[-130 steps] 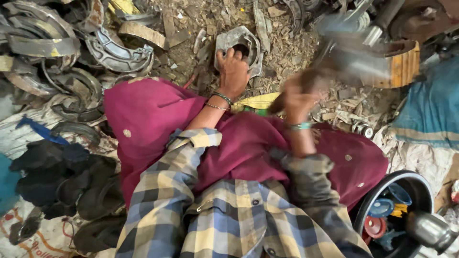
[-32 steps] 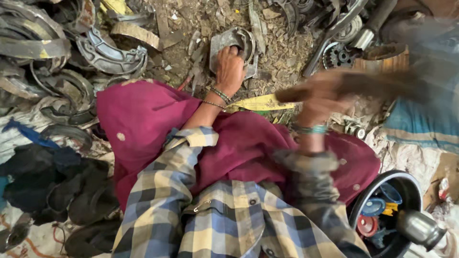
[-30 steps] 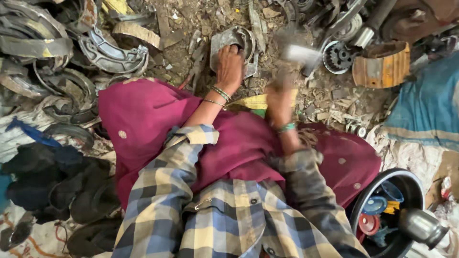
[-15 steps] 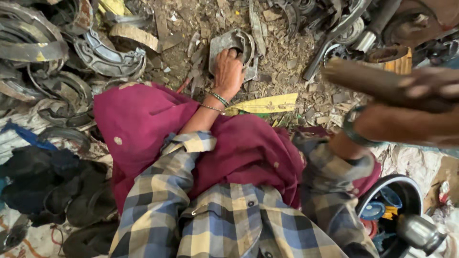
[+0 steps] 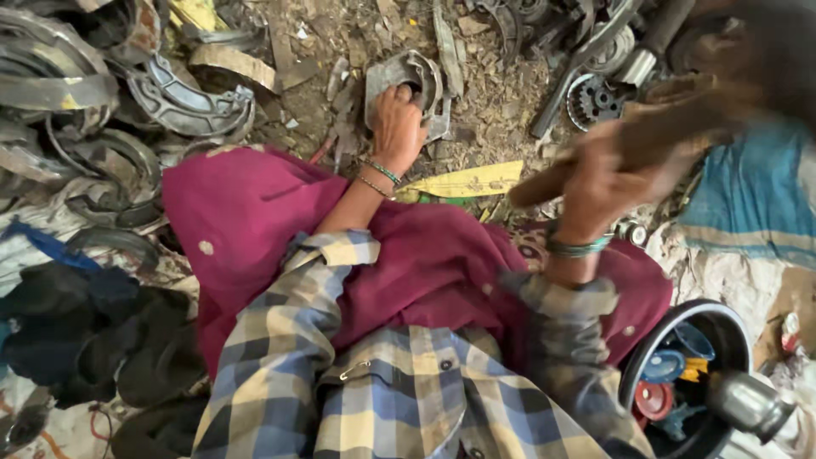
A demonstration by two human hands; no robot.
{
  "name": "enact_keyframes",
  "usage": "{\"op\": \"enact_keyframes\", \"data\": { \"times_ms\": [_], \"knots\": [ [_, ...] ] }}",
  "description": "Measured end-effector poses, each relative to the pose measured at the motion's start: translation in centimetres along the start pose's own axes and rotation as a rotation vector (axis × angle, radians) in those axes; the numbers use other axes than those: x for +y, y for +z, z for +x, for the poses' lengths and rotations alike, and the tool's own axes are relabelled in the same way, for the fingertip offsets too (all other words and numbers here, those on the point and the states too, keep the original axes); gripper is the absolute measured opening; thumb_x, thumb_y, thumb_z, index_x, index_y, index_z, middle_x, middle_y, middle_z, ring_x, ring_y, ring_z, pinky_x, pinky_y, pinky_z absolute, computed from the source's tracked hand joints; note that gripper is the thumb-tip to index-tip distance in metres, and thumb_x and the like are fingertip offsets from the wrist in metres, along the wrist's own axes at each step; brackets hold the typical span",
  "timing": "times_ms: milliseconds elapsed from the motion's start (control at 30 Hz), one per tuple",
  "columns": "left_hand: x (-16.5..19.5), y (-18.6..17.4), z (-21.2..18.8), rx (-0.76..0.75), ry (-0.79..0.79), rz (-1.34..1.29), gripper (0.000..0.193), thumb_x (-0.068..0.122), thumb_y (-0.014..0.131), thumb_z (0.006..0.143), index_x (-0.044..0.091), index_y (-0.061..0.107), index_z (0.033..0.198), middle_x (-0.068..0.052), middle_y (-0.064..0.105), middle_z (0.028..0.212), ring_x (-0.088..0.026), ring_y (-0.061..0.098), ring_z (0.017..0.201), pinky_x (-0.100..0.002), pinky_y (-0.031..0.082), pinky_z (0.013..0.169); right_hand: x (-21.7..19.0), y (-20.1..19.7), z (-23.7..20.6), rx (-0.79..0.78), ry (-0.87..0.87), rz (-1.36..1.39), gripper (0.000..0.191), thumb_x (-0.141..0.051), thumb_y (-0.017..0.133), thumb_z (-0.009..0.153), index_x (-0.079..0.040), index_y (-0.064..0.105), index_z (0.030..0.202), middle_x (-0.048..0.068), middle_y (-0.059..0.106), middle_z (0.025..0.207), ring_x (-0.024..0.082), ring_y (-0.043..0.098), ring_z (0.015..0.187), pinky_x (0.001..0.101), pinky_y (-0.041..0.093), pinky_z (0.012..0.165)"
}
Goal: The person sits on the ground and uses a hammer and a metal rod to strike a small metal part placed on a larger metal base. They repeatedly inspect the part, rotate it, and strike it with the hammer.
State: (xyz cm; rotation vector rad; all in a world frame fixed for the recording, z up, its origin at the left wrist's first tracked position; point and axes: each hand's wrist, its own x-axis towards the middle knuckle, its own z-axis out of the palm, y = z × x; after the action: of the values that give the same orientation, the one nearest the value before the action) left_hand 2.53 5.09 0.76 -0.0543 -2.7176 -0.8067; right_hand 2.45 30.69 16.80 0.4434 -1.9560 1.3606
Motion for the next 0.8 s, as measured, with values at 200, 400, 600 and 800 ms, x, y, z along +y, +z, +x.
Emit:
{"op": "enact_keyframes", "data": {
  "times_ms": [200, 400, 600, 800],
  "knots": [
    [0.1, 0.3, 0.4, -0.012, -0.026, -0.028, 0.039, 0.023, 0.085, 0.071, 0.001, 0.073, 0.101, -0.02, 0.064, 0.107, -0.037, 0.055, 0.109, -0.05, 0.043, 0.096, -0.2, 1.9, 1.9, -0.019, -0.173, 0.269, 0.043, -0.019, 0.07, 0.098, -0.002, 0.052, 0.133, 0.016, 0.067, 0.09, 0.022, 0.066, 0.065, 0.0357, 0.056, 0.055],
    [0.1, -0.3, 1.0, -0.054, -0.06, 0.031, 0.029, 0.019, 0.082, 0.07, 0.003, 0.074, 0.093, -0.019, 0.064, 0.108, -0.037, 0.056, 0.111, -0.05, 0.043, 0.097, 6.3, 6.3, -12.7, -0.614, 0.144, -0.472, 0.054, -0.019, 0.08, 0.084, 0.007, 0.053, 0.124, 0.016, 0.067, 0.089, 0.03, 0.066, 0.073, 0.0424, 0.056, 0.061],
    [0.8, -0.1, 0.1, 0.002, -0.01, 0.027, 0.03, 0.012, 0.075, 0.069, 0.005, 0.076, 0.098, -0.019, 0.064, 0.106, -0.037, 0.057, 0.109, -0.05, 0.045, 0.095, 4.8, 3.5, -12.2, -0.349, 0.924, -0.299, 0.05, -0.015, 0.071, 0.085, 0.004, 0.053, 0.127, 0.014, 0.067, 0.082, 0.021, 0.065, 0.064, 0.0372, 0.054, 0.055],
    [0.3, 0.2, 0.2, -0.003, 0.016, -0.013, 0.024, 0.006, 0.067, 0.087, 0.005, 0.074, 0.111, -0.019, 0.065, 0.111, -0.036, 0.062, 0.107, -0.048, 0.051, 0.092, 1.3, 2.7, -10.0, -0.303, 0.461, -0.167, 0.043, -0.003, 0.072, 0.09, 0.003, 0.053, 0.129, 0.015, 0.07, 0.101, 0.017, 0.07, 0.081, 0.0336, 0.062, 0.071]
  ]
}}
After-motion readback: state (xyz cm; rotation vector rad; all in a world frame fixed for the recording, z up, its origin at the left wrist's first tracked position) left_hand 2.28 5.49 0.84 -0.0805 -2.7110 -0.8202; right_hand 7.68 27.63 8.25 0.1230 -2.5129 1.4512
